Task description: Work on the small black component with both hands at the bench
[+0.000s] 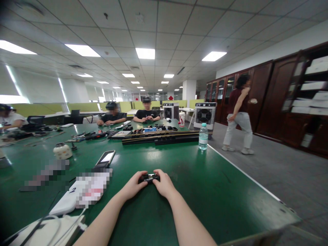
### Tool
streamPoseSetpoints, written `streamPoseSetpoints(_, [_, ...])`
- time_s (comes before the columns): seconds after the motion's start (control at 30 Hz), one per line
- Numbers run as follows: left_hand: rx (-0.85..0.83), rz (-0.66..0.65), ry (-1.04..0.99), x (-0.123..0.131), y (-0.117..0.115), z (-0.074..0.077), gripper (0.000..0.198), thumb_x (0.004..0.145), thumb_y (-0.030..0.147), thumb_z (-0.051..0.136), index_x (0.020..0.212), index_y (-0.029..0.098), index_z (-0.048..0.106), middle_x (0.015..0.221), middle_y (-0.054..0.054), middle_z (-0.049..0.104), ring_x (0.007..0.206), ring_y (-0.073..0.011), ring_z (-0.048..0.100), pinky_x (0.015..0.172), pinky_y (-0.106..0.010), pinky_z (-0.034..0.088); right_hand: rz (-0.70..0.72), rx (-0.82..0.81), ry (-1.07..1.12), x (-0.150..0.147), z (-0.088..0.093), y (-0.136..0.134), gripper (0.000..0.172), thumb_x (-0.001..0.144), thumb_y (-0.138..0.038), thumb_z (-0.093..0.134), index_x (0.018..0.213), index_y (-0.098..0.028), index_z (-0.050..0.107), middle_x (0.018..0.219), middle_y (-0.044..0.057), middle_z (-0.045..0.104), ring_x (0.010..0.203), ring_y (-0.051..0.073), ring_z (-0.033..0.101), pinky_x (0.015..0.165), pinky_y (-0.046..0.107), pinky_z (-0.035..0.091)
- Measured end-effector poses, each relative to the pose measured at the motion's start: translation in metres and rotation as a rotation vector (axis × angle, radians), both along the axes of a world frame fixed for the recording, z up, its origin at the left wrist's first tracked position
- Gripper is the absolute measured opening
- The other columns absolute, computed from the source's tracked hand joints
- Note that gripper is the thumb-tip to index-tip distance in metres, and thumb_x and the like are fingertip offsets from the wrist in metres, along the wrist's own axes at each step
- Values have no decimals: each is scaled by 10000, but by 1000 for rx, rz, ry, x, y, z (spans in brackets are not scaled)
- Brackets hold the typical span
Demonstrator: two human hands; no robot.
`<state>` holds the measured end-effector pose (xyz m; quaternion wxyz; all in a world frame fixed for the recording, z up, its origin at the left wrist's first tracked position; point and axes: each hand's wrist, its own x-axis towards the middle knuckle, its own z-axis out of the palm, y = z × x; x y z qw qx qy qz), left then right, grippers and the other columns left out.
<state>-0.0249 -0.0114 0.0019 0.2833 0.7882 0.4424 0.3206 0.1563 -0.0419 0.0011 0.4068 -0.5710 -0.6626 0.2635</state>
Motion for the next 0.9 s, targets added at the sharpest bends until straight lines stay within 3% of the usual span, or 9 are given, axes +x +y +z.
streamPoseSetpoints(0.5, [55, -1, 64, -1, 1, 1, 433, 699, 181, 613, 1130, 167, 566, 1068, -78, 570, 1036, -219, 525, 961, -359, 381, 10, 31, 40, -1, 3, -1, 354, 712, -137, 544, 1058, -207, 574, 1071, 51, 639, 1025, 176, 578, 948, 336, 417])
streamPoseSetpoints(0.9, [61, -18, 131, -1, 0, 3, 359, 716, 287, 618, 1059, 181, 607, 986, -65, 590, 973, -220, 529, 903, -353, 411, 16, 51, 73, -3, 8, -3, 293, 730, -148, 525, 1008, -218, 586, 1035, 26, 648, 979, 164, 589, 927, 329, 432])
